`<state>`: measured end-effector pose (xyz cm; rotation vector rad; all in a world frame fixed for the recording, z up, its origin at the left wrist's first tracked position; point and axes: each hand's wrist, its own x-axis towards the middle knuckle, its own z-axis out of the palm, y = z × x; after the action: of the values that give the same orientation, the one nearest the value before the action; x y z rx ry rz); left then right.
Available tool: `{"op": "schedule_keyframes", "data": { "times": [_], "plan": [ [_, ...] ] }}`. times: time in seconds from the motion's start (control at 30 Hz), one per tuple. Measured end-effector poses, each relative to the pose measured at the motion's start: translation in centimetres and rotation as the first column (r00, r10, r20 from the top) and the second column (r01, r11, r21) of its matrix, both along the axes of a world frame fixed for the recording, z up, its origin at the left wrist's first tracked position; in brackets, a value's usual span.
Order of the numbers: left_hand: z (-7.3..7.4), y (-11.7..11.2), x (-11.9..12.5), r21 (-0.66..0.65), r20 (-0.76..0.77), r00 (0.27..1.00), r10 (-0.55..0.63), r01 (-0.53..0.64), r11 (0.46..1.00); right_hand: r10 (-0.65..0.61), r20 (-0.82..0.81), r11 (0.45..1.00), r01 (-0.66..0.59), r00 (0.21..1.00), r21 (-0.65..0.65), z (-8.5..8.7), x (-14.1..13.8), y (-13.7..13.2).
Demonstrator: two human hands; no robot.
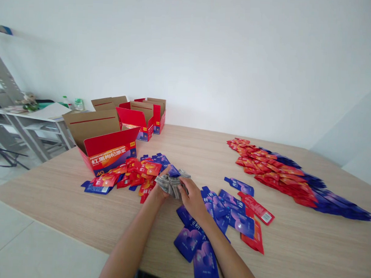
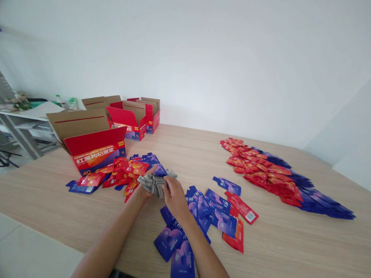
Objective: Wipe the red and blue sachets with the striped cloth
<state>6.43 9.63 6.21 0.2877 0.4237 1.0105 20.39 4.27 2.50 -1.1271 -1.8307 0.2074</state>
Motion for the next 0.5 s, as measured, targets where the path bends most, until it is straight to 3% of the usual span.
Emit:
{"op": "schedule_keyframes", "data": {
  "times": [0.13, 0.23, 0.37, 0.5],
  "plan": [
    [0.7, -0.7, 0.6, 0.036, -0.005, 1.0, 0.004, -0.003, 0.999, -0.123, 0.042, 0.992, 0.124, 0.991, -0.004, 0.7, 0.6, 0.2],
    [0.3, -1.2, 1.2, 0.069, -0.012, 0.999, -0.043, 0.044, 0.997, -0.258, 0.071, 0.963, 0.263, 0.963, -0.064, 1.3, 2.7, 0.9],
    [-0.8, -1.2, 1.7, 0.069, -0.006, 0.997, -0.079, 0.079, 0.994, -0.408, 0.184, 0.871, 0.442, 0.894, -0.215, 1.4, 6.5, 2.0],
    [-1.2, -1.3, 1.8, 0.078, 0.043, 0.998, -0.04, 0.037, 0.996, -0.392, 0.362, 0.775, 0.516, 0.846, -0.365, 1.0, 8.7, 2.3]
  ]
}}
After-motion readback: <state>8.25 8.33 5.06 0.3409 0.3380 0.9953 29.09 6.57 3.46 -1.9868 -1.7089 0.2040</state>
